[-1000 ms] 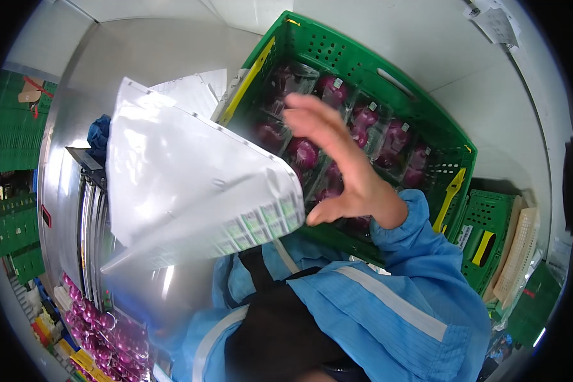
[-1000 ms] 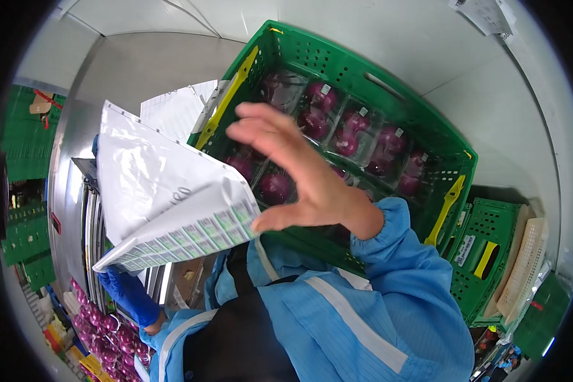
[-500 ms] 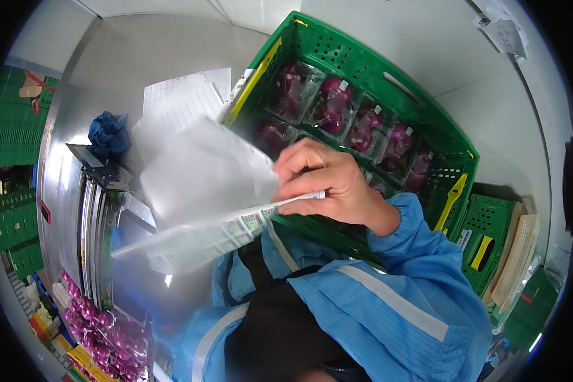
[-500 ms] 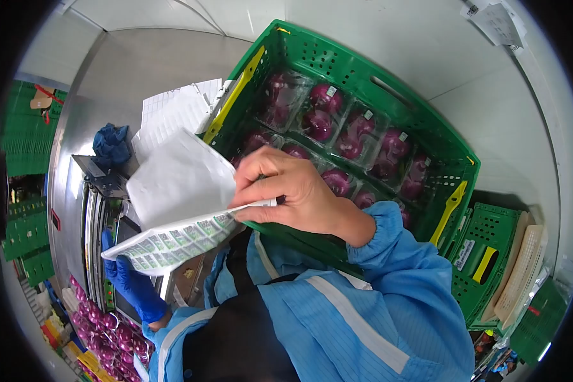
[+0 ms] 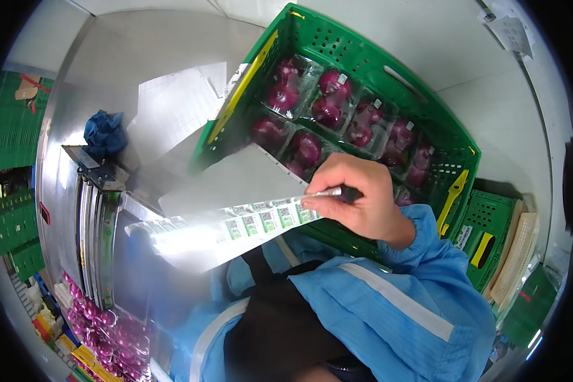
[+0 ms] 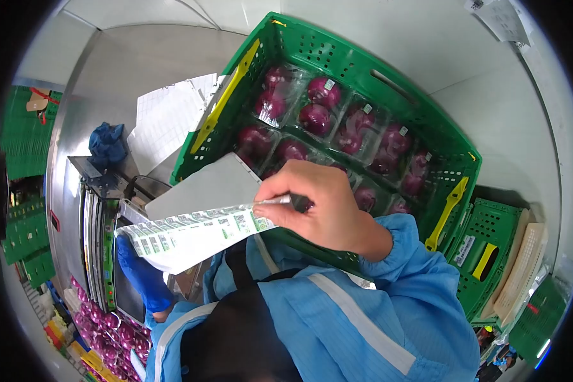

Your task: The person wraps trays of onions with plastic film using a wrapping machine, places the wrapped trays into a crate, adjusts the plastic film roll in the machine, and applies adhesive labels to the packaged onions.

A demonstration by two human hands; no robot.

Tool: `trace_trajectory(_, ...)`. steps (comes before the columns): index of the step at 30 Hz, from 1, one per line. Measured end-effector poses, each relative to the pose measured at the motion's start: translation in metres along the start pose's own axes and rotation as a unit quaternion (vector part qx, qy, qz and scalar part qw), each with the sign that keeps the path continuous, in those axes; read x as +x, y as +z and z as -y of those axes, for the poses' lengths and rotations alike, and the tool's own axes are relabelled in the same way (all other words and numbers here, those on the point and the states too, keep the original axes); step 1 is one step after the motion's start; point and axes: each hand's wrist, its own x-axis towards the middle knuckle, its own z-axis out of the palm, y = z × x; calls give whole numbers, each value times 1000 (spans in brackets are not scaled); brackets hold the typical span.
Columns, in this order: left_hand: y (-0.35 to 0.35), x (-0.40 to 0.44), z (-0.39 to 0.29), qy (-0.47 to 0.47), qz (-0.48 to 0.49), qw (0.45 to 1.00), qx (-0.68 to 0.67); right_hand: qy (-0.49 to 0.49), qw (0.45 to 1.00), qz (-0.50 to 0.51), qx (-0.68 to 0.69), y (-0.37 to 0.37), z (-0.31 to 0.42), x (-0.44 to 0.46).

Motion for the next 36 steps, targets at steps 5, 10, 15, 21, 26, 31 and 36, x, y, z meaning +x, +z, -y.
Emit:
trace_trajectory(5,1,-9,-13,60,141,988,-1,71,996,41,48,-11,-2,-4)
trace_trajectory(10,-12,-22,-25,14,47,997,-54,113,990,73,52,-11,-3,-15)
trace_trajectory(15,-15,-26,-23,-33,26,992,-119,234,955,164,72,-20,-2,-23)
trace_trajectory(21,36,-39,-51,-72,6,995,75,197,929,198,242,-30,-29,-19)
trace_trajectory(26,55,-44,-60,-125,7,992,30,157,958,240,4,-9,-16,-7)
trace_trajectory(31,65,-44,-60,-116,3,988,100,-34,971,206,-117,9,-24,-16)
trace_trajectory(36,75,-47,-59,-121,35,985,117,-153,961,150,-176,13,-29,-26)
